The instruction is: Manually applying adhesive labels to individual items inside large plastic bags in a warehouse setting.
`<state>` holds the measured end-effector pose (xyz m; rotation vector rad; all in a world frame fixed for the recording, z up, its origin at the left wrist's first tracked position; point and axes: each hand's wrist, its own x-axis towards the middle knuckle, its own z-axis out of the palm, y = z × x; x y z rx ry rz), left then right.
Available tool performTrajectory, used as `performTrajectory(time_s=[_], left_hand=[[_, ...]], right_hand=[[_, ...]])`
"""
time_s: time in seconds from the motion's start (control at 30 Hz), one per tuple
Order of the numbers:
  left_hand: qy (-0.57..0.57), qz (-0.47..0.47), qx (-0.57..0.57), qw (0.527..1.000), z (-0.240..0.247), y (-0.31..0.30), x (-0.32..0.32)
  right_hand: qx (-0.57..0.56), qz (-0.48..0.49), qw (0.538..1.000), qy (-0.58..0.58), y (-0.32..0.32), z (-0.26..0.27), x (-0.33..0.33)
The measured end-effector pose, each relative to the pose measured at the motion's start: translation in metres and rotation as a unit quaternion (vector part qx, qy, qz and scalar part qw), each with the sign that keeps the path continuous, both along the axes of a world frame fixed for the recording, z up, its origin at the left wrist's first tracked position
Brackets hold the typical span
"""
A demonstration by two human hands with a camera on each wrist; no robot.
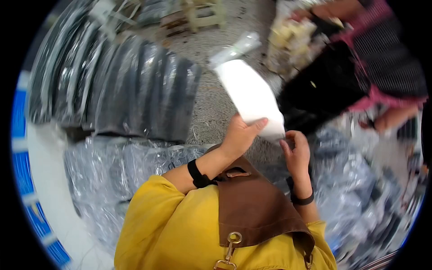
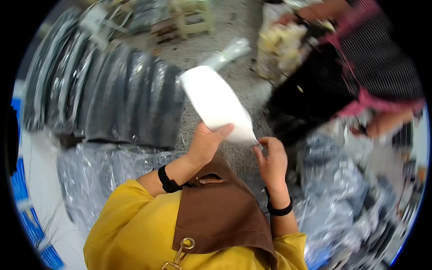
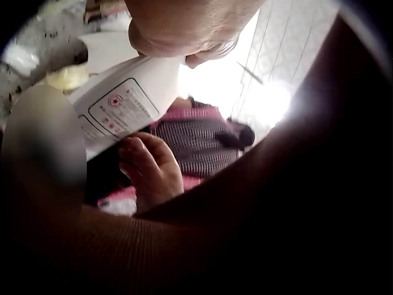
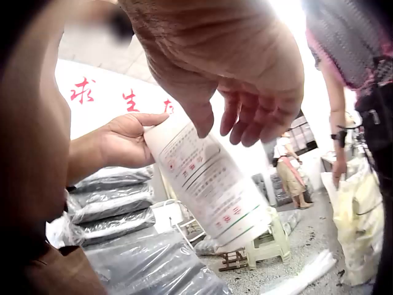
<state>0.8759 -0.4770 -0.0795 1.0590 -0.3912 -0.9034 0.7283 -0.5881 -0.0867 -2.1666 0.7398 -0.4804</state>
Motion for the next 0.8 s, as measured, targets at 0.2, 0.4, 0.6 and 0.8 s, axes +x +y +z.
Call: performTrajectory(time_s=[0.2, 0.4, 0.6, 0.8], left_hand=[[-0.082, 0.354, 0.060, 0.930, 0.001, 0.066, 0.055], [-0.072, 0.420, 0.064, 0.902, 0.000, 0.098, 0.055], [-0.109, 0.529, 0.108, 0.835, -0.003, 0.109, 0.064], [-0.078, 0.629, 0.035, 0.773, 0.005, 0.135, 0.056]], right_hand=[[0.288, 0.265, 0.918, 0.057, 0.041, 0.011, 0.123], [0.337, 0.427, 0.833, 0.106, 0.084, -0.025, 0.195], [0.363, 0.558, 0.735, 0.128, 0.090, -0.037, 0.241], [0.284, 0.680, 0.662, 0.133, 0.131, -0.014, 0.269]])
